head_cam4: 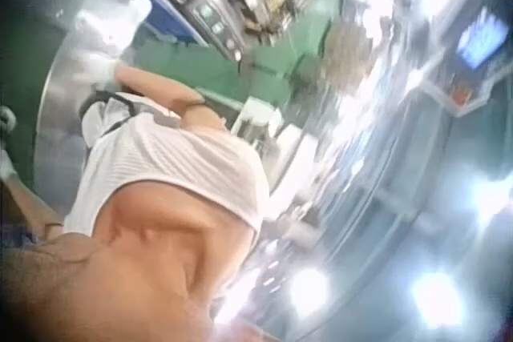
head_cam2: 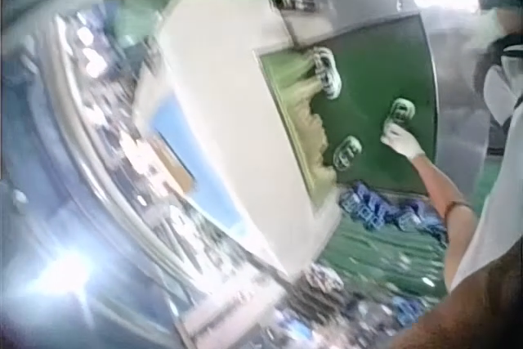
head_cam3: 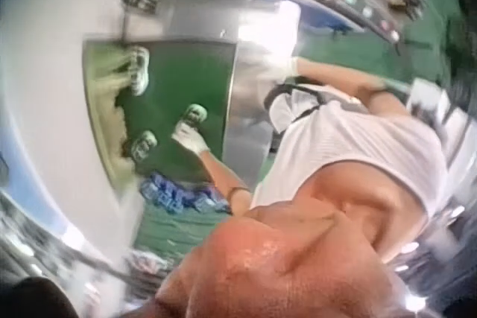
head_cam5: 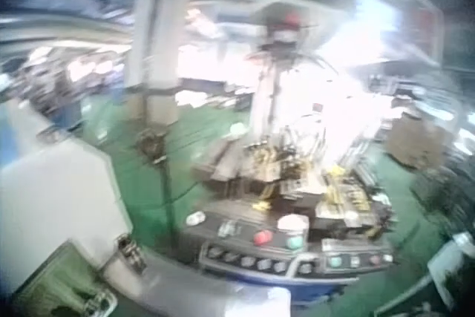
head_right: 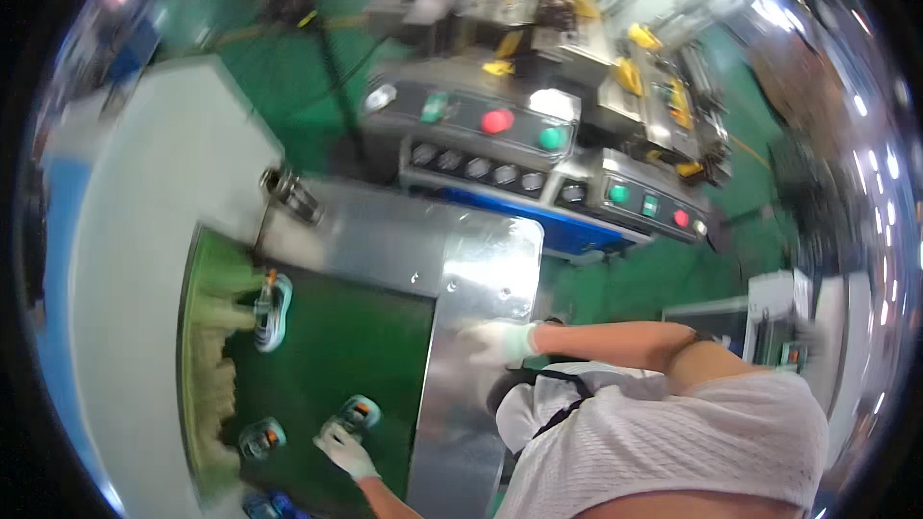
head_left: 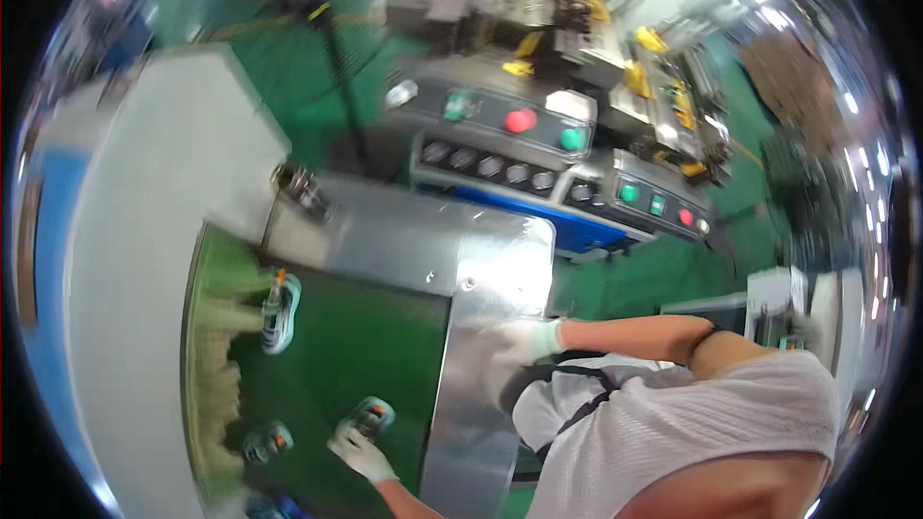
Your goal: Operating industrial pressing machinery to manufacture sneakers.
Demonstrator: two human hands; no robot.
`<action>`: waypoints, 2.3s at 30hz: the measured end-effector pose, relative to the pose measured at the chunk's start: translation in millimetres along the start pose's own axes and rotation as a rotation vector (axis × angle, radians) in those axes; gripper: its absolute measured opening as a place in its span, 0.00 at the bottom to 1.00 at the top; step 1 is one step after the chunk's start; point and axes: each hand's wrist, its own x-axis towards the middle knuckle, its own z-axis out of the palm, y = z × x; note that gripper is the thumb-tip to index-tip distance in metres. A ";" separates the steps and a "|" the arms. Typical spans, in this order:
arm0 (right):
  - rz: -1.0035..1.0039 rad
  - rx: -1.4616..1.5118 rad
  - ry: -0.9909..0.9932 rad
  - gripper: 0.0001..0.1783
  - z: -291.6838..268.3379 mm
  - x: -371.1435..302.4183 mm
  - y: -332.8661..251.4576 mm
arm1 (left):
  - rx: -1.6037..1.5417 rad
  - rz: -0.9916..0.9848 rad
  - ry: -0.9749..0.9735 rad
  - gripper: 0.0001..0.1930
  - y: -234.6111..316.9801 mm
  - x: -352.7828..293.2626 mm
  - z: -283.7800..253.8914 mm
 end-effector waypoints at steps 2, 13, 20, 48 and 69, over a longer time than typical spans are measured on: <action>-0.069 0.029 -0.114 0.32 -12.5 6.8 -60.9 | -0.241 -0.088 -0.230 0.10 52.2 -20.4 52.2; 0.310 0.347 0.544 0.24 -210.2 -210.8 21.4 | -0.496 1.132 -0.731 0.20 538.1 -72.6 202.9; -0.140 1.428 1.190 0.28 -248.2 -360.2 123.9 | -0.801 0.890 -1.007 0.21 721.7 -144.6 325.4; 0.109 1.051 1.451 0.25 -457.3 -374.2 261.2 | -0.582 0.499 -1.175 0.28 809.2 -107.6 439.3; 0.825 0.277 0.968 0.34 -606.5 -184.7 407.2 | -0.244 -0.199 -0.487 0.41 317.4 -89.9 337.4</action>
